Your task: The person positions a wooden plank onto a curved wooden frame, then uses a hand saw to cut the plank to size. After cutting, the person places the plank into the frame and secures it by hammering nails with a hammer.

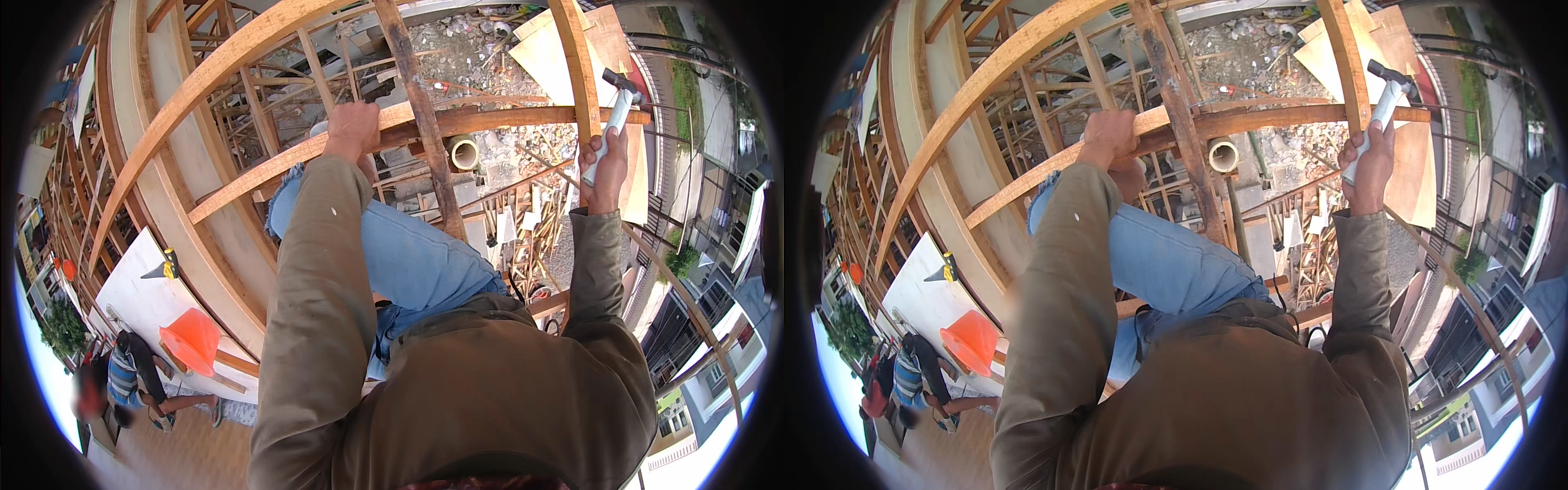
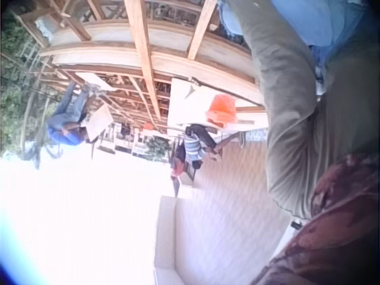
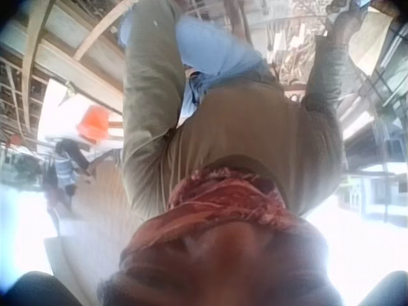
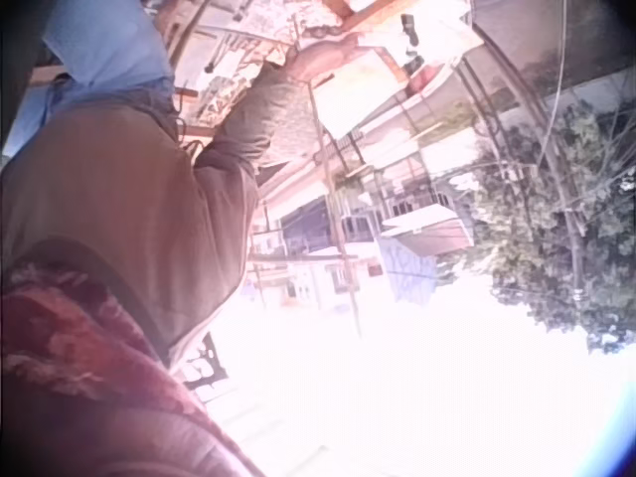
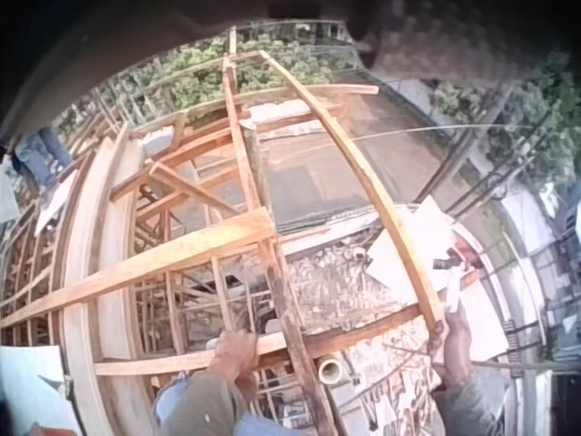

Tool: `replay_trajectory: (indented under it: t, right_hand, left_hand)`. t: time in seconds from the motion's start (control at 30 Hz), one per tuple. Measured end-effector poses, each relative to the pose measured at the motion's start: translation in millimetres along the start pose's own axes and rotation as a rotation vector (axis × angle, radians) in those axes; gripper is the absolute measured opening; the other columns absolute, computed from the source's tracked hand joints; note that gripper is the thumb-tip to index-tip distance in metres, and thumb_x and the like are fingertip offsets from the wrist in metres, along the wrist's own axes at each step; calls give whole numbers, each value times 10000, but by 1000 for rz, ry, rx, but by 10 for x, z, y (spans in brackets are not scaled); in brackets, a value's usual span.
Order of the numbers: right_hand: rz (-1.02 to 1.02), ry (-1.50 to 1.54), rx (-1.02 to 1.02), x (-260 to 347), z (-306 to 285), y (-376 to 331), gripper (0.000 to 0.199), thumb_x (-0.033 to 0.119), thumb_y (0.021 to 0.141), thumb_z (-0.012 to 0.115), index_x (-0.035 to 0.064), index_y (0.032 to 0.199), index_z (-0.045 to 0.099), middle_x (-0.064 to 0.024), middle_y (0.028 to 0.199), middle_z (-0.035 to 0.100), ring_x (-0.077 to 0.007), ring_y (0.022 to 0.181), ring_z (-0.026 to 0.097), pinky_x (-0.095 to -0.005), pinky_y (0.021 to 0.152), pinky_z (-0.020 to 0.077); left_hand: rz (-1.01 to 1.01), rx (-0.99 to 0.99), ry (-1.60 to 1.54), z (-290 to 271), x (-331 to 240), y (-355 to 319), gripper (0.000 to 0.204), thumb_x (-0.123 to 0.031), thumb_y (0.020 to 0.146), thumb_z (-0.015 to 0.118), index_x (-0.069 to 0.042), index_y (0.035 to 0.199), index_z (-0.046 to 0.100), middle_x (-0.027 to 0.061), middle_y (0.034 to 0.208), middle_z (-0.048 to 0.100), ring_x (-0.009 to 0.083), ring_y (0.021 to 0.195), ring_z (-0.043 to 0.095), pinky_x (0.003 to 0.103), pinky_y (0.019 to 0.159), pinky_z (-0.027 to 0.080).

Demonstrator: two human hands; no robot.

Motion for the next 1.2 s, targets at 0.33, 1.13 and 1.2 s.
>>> replay_trajectory:
  t: [0.33,1.13,1.2]
  right_hand:
    - [488,-235,269,-1079,515,-776,468,217,1068,445,176,1527,362,19,694,446,-64,487,421,-236,374,364]
    - [368,-124,206,-908,672,-473,561,220,1056,472,174,1582,282,-5,711,458,-91,450,433,-258,355,378]
    - [563,-188,453,-814,679,-593,554,224,1058,473,181,1581,294,-3,714,463,-90,451,429,-256,362,380]
  left_hand:
    - [-3,1,13,17,-53,-65,196,-129,847,646,-79,992,769,162,1032,763,329,1000,736,427,858,587]
    - [-2,40,0,-80,20,97,318,-292,832,732,-82,1070,744,172,1081,749,337,1048,717,442,903,567]
    - [-14,52,3,-21,43,151,316,-289,833,732,-85,1073,745,172,1080,750,336,1049,718,441,903,568]
Point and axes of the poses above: each hand's wrist, its own y-axis towards the middle knuckle, its own z-axis out of the palm, x = y × z, the point moved 3 cm from there along y, towards the middle knuckle
